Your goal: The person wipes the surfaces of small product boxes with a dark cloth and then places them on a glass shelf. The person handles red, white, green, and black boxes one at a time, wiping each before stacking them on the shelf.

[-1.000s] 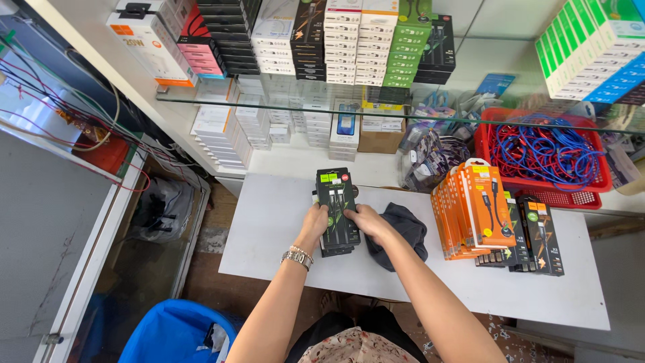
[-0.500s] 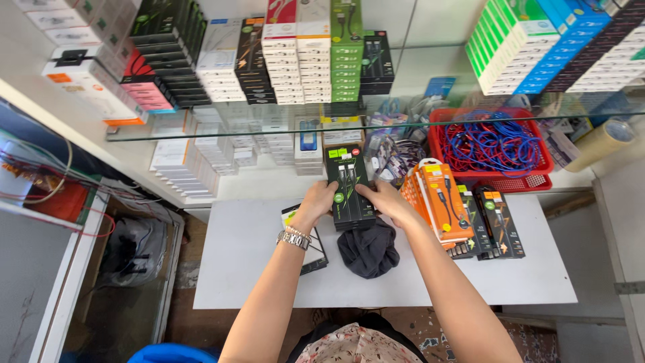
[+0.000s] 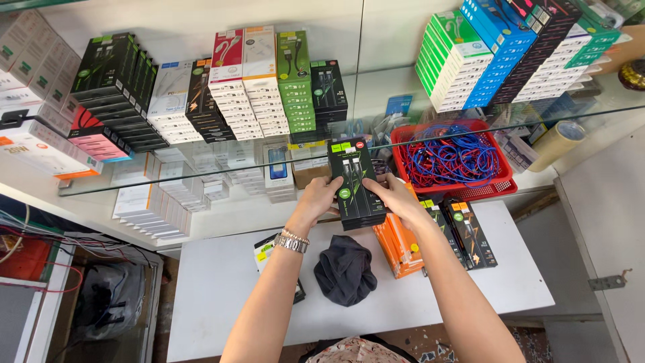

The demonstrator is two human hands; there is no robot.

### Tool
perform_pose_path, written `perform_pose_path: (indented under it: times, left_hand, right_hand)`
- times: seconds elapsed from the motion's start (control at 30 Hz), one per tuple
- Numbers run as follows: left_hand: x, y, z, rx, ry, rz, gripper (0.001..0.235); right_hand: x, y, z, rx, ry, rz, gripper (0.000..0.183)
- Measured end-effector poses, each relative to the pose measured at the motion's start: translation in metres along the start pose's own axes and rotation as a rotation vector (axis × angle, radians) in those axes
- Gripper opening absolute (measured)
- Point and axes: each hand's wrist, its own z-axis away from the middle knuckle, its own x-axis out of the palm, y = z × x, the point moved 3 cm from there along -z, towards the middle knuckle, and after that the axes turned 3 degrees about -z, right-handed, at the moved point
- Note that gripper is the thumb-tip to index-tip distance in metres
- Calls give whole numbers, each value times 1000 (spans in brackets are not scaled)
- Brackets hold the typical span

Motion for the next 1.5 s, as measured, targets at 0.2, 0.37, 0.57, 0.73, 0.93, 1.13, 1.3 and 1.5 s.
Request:
perform_pose_path:
  times: [0.2,0.37,0.57,0.73,0.93,1.13,1.3,1.5]
  left_hand:
    - [3,16,3,-24,3,16,51]
    - [-5,43,-5,125,22,62,50]
    - [-18,66,-41,172,198,22,54]
    - [-36,73,-86,248,401,43,52]
    - [-44,66,-138,306,298,456,46]
    - [-37,41,-141,442,493,511,40]
    - [-1,9,-122,293,675,524,30]
    - [-2,27,-154,329,427,334,38]
  right_hand:
    - [-13,-18,-3,-20,-13,43,61]
    - [-22,-39,-21,-124,-12,29,60]
    - [-19,-63,-69,-184,-20,-194,54]
    - [-16,-92,-120,-239,-2,-251,56]
    - [-4,-113,-181,-162,55,-201,67]
    - [7,-112,-216,-138,71,-95,73]
    - [15,-120,-238,-101,73,-20,69]
    - [20,-139,-256,-124,41,51,67]
